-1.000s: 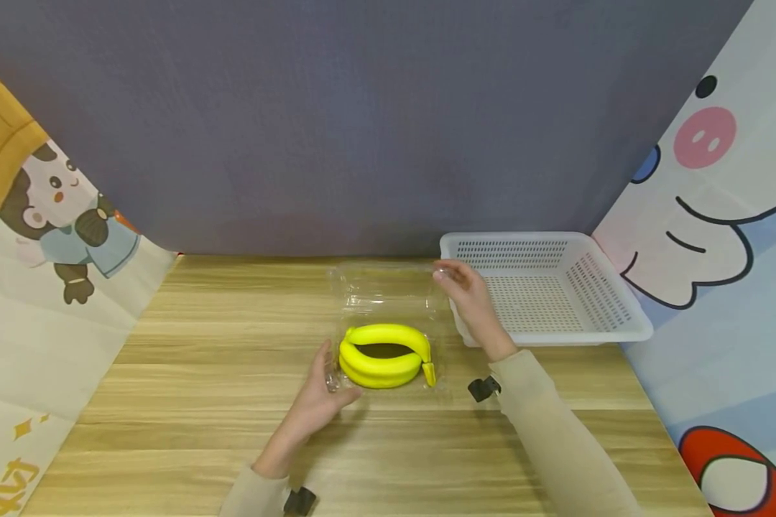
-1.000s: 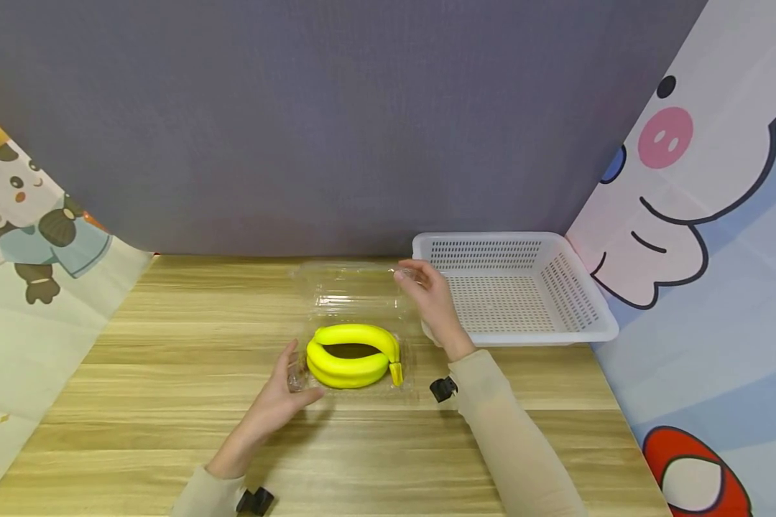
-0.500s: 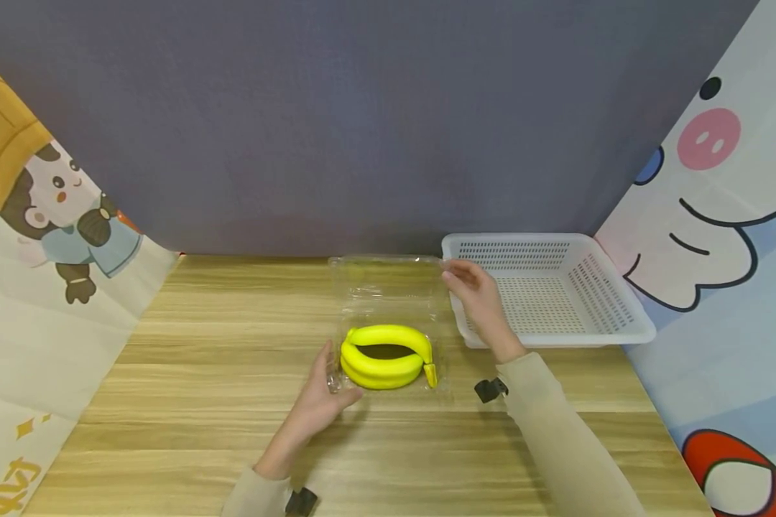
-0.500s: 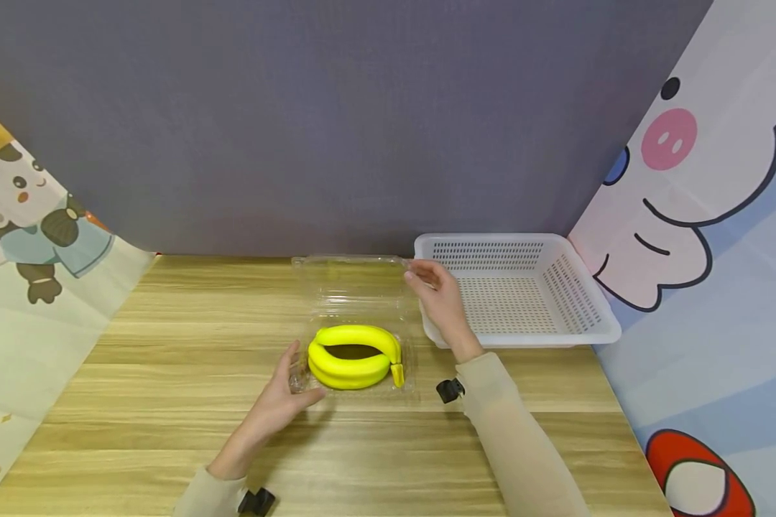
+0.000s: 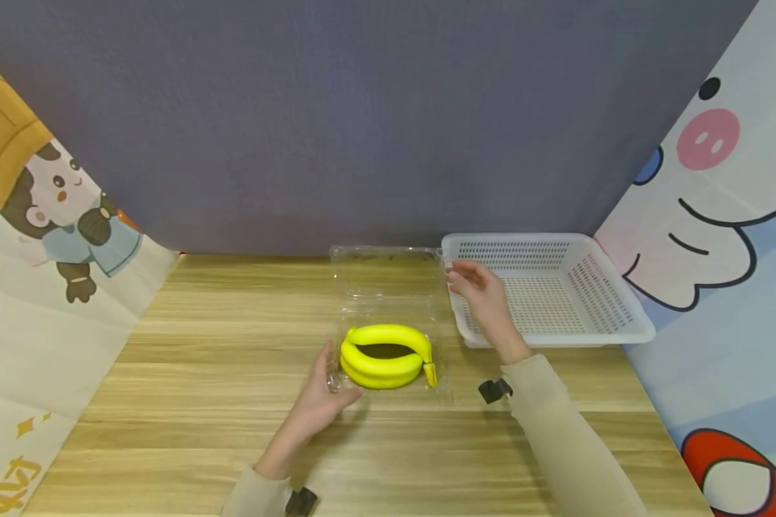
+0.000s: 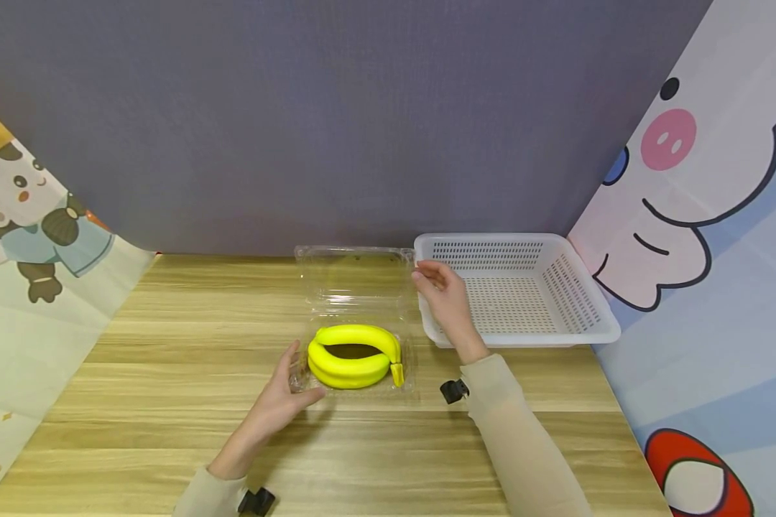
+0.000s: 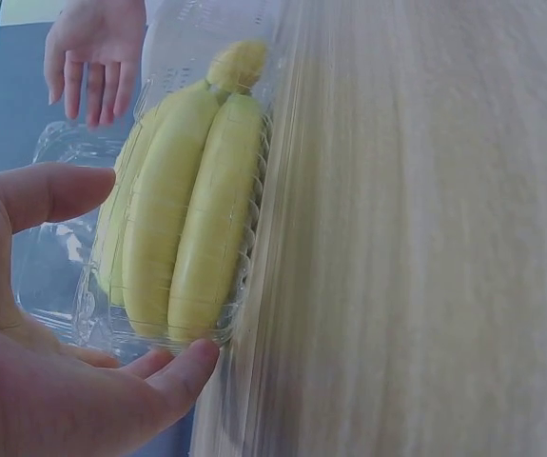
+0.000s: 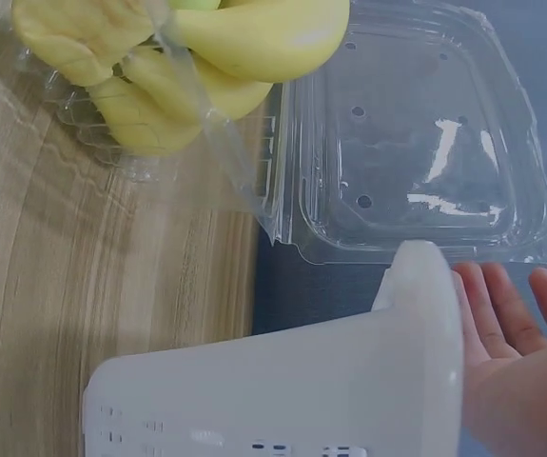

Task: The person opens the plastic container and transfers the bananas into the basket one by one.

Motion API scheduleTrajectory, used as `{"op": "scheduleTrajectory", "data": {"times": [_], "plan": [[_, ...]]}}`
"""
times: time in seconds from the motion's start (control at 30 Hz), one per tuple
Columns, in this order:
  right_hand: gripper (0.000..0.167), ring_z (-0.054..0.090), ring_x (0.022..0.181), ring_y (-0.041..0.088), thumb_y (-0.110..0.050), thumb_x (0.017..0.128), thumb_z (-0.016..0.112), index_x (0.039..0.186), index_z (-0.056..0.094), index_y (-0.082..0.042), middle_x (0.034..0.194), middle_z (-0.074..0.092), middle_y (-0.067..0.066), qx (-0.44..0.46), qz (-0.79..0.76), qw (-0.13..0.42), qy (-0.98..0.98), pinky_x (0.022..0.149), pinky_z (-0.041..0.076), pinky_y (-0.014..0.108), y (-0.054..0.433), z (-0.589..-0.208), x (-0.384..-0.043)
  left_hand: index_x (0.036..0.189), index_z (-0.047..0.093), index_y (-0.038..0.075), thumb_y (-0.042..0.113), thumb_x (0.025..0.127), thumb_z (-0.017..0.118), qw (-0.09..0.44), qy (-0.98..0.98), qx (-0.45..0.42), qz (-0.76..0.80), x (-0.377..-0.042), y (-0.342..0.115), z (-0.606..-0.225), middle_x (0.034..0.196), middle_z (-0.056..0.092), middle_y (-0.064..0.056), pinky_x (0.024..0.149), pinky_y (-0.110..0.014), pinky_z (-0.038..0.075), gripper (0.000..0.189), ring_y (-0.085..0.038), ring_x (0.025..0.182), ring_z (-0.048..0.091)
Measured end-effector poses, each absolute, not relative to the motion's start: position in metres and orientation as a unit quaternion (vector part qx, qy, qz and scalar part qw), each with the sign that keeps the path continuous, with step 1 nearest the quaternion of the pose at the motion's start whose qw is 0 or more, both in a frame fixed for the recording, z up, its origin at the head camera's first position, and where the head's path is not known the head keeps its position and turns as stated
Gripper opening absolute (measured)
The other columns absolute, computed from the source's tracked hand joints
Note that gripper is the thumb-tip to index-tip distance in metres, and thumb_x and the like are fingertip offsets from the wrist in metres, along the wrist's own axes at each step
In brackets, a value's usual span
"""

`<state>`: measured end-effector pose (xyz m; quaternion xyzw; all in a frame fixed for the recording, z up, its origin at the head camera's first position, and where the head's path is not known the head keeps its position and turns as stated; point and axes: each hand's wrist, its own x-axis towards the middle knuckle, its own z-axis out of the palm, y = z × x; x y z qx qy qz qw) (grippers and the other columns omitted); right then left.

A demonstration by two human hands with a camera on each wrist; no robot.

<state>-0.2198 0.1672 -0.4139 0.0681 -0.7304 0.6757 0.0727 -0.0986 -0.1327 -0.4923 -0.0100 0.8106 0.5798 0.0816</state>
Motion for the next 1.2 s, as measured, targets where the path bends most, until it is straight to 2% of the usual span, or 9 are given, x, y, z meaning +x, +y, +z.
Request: {"op": "scheduleTrajectory", "data": {"times": [0.13, 0.23, 0.3, 0.47, 0.53, 0.77, 0.83, 1.07, 1.2], "plan": [[0.041, 0.067, 0.101, 0.009, -0.013, 0.099, 0.066, 0.133, 0.057, 0.009, 0.128, 0.064, 0.026, 0.064, 0.673, 0.075, -0.733, 0.090, 0.058, 0.027, 0.168, -0.413, -0.218, 0.162, 0.007, 0.005, 0.019, 0.081, 0.082, 0.080, 0.811, -0.010, 0.579, -0.098, -0.132, -0.492, 0.161, 0.025, -0.027, 0.114, -0.067, 0.030, 0.112, -0.048, 0.143, 0.032], [0.043, 0.067, 0.099, 0.009, -0.013, 0.099, 0.066, 0.133, 0.056, 0.011, 0.127, 0.064, 0.027, 0.064, 0.668, 0.075, -0.737, 0.088, 0.058, 0.026, 0.169, -0.412, -0.217, 0.162, 0.007, 0.005, 0.019, 0.081, 0.082, 0.079, 0.813, -0.010, 0.577, -0.098, -0.132, -0.492, 0.161, 0.025, -0.027, 0.114, -0.067, 0.030, 0.111, -0.048, 0.143, 0.033], [0.043, 0.067, 0.098, 0.013, -0.014, 0.099, 0.066, 0.133, 0.056, 0.011, 0.126, 0.064, 0.027, 0.063, 0.663, 0.074, -0.742, 0.087, 0.058, 0.026, 0.169, -0.411, -0.216, 0.162, 0.007, 0.005, 0.020, 0.081, 0.082, 0.079, 0.814, -0.010, 0.575, -0.098, -0.132, -0.492, 0.161, 0.025, -0.027, 0.114, -0.067, 0.030, 0.112, -0.048, 0.143, 0.032], [0.039, 0.068, 0.100, 0.032, -0.018, 0.099, 0.067, 0.127, 0.061, 0.009, 0.118, 0.067, 0.026, 0.069, 0.646, 0.074, -0.757, 0.085, 0.059, 0.026, 0.168, -0.409, -0.213, 0.163, 0.006, 0.006, 0.021, 0.082, 0.082, 0.083, 0.812, -0.010, 0.578, -0.099, -0.133, -0.493, 0.162, 0.021, -0.027, 0.115, -0.067, 0.027, 0.112, -0.048, 0.145, 0.029], [0.037, 0.068, 0.101, 0.035, -0.019, 0.099, 0.068, 0.124, 0.063, 0.008, 0.116, 0.068, 0.025, 0.075, 0.639, 0.074, -0.762, 0.085, 0.058, 0.025, 0.168, -0.408, -0.212, 0.163, 0.006, 0.007, 0.020, 0.083, 0.082, 0.085, 0.811, -0.011, 0.578, -0.099, -0.132, -0.493, 0.163, 0.020, -0.027, 0.115, -0.067, 0.025, 0.111, -0.048, 0.146, 0.027], [0.033, 0.066, 0.098, 0.015, -0.020, 0.099, 0.068, 0.121, 0.066, 0.004, 0.115, 0.068, 0.021, 0.103, 0.598, 0.079, -0.791, 0.088, 0.054, 0.021, 0.165, -0.405, -0.207, 0.163, 0.006, 0.006, 0.019, 0.083, 0.081, 0.083, 0.814, -0.011, 0.575, -0.099, -0.132, -0.493, 0.163, 0.020, -0.026, 0.115, -0.067, 0.025, 0.110, -0.047, 0.146, 0.027], [0.032, 0.065, 0.099, 0.014, -0.020, 0.100, 0.068, 0.121, 0.067, 0.003, 0.115, 0.069, 0.018, 0.115, 0.579, 0.086, -0.803, 0.089, 0.053, 0.021, 0.165, -0.405, -0.206, 0.163, 0.006, 0.006, 0.019, 0.083, 0.081, 0.081, 0.813, -0.011, 0.576, -0.099, -0.132, -0.492, 0.163, 0.020, -0.026, 0.115, -0.067, 0.025, 0.110, -0.047, 0.146, 0.027], [0.029, 0.065, 0.103, 0.026, -0.020, 0.100, 0.067, 0.119, 0.068, 0.002, 0.113, 0.070, 0.015, 0.142, 0.535, 0.095, -0.828, 0.091, 0.054, 0.033, 0.161, -0.402, -0.200, 0.163, 0.005, 0.005, 0.020, 0.083, 0.081, 0.082, 0.814, -0.009, 0.575, -0.099, -0.131, -0.491, 0.164, 0.017, -0.027, 0.115, -0.067, 0.025, 0.111, -0.048, 0.147, 0.026], [0.026, 0.066, 0.104, 0.027, -0.018, 0.099, 0.069, 0.118, 0.068, 0.000, 0.112, 0.070, 0.013, 0.161, 0.514, 0.102, -0.836, 0.094, 0.055, 0.040, 0.158, -0.399, -0.197, 0.163, 0.005, 0.005, 0.020, 0.084, 0.080, 0.084, 0.814, -0.010, 0.575, -0.098, -0.131, -0.491, 0.165, 0.016, -0.026, 0.116, -0.066, 0.024, 0.110, -0.047, 0.147, 0.025]]}}
